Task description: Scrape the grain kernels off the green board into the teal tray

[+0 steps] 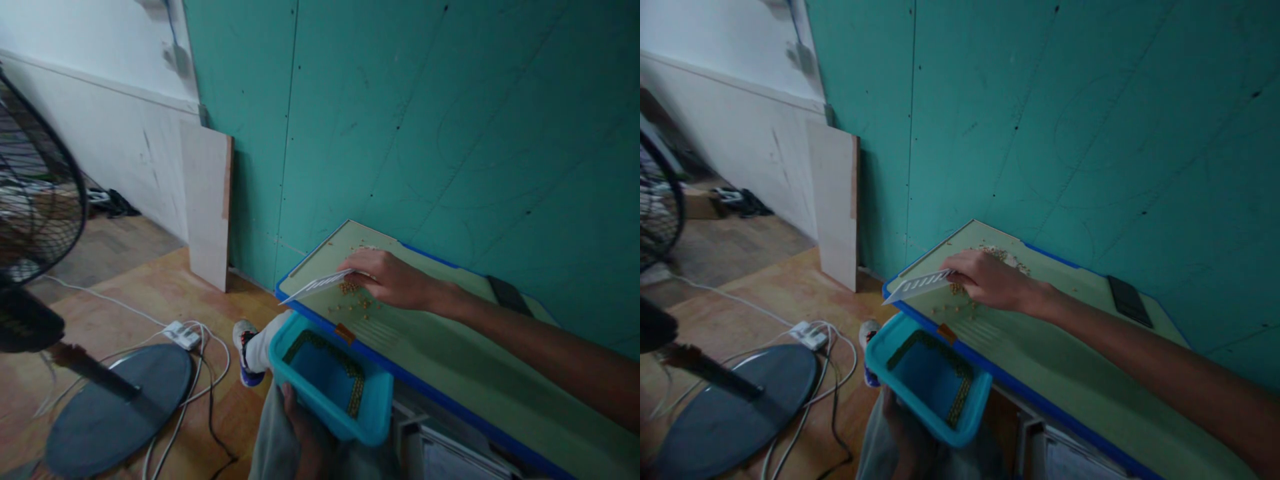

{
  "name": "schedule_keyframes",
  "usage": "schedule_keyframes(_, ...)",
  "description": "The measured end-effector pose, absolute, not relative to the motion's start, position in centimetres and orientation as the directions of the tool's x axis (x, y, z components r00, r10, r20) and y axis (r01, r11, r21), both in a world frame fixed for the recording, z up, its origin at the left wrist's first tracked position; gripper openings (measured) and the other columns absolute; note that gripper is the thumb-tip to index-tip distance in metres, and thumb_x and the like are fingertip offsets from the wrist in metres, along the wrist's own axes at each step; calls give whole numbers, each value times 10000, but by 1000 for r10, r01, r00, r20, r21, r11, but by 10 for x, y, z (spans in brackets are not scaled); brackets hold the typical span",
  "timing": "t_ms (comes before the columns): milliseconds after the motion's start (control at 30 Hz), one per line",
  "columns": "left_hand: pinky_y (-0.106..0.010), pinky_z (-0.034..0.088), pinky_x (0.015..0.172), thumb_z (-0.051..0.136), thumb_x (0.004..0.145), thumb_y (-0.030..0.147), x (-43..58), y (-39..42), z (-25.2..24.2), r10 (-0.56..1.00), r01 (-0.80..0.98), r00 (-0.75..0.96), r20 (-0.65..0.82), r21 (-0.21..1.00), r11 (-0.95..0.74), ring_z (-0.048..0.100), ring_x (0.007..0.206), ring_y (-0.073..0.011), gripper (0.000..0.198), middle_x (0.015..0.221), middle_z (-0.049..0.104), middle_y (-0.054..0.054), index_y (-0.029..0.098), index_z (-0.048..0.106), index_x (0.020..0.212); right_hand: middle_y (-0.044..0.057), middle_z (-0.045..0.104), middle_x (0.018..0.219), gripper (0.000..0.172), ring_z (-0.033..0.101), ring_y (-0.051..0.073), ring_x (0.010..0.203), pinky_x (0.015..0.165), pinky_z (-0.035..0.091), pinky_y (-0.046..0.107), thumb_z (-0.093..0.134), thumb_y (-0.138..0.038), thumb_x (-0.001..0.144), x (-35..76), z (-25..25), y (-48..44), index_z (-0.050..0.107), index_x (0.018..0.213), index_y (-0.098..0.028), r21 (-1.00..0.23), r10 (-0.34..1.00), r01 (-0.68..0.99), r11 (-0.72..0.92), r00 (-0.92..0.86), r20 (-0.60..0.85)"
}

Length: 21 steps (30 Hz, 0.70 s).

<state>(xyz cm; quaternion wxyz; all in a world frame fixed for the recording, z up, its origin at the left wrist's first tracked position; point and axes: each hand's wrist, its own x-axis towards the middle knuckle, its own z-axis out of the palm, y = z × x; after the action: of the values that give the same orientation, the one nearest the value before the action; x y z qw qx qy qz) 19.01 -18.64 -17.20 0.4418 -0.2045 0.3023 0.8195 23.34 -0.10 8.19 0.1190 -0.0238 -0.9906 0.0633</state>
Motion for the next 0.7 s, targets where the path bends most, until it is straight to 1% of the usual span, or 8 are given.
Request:
schedule_keyframes(100,-413,686,845,578,1053,551,189,-186,-168,545,-846,-519,-658,305,-437,772,1175,-330,618,1329,809,-68,325,561,1628,100,796,1056,150,727,237,1007,892,495,332,596,-138,1097,235,84,-4,740,1125,-171,-134,44,12,991,-971,237)
schedule_keyframes(167,-405,688,824,562,1065,511,188,-187,-162,533,-848,-510,-675,290,-444,793,1123,-323,618,1259,835,-73,319,535,1652,99,797,1059,145,727,236,998,884,498,331,601,-133,1092,237,84,-5,736,1126,-173,-136,37,3,991,-969,246)
schedule_keyframes(200,-411,690,834,554,1068,497,188,-187,-158,531,-849,-505,-680,281,-447,796,1130,-326,617,1268,839,-74,328,525,1661,98,798,1062,145,728,235,999,884,499,331,602,-132,1091,238,85,-6,735,1130,-176,-136,36,2,991,-968,249)
schedule_keyframes(300,-433,692,879,541,1062,506,188,-187,-150,531,-852,-498,-685,273,-446,780,1209,-334,622,1406,806,-54,376,516,1670,96,803,1067,152,732,234,1002,884,498,331,595,-133,1096,240,85,-9,729,1149,-177,-132,30,-4,991,-967,253)
schedule_keyframes(433,-435,688,878,521,1067,537,189,-186,-146,543,-857,-497,-676,285,-430,774,1218,-341,644,1398,801,-81,317,513,1672,93,812,1054,150,739,234,977,861,497,330,583,-176,1113,241,88,-13,729,1146,-186,-116,41,11,993,-966,257)
schedule_keyframes(500,-429,676,904,526,1066,544,190,-185,-147,536,-846,-519,-666,310,-434,761,1242,-342,632,1382,801,-86,297,533,1648,93,820,1072,163,747,243,994,872,506,337,578,-206,1118,242,90,-14,736,1154,-205,-103,81,56,993,-961,266)
schedule_keyframes(600,-414,664,898,553,1048,554,190,-185,-149,498,-845,-523,-692,343,-411,720,1309,-357,564,1358,797,-92,313,612,1555,95,833,1133,175,764,265,1058,915,529,352,595,-216,1100,246,94,-11,751,1178,-228,-90,175,156,984,-944,279)
schedule_keyframes(700,-413,658,918,570,1034,531,191,-186,-153,486,-843,-527,-697,358,-401,680,1374,-366,507,1349,786,-96,341,634,1500,90,844,1166,188,782,283,1077,912,550,359,621,-225,1080,252,97,-5,762,1204,-234,-82,275,263,961,-915,296)
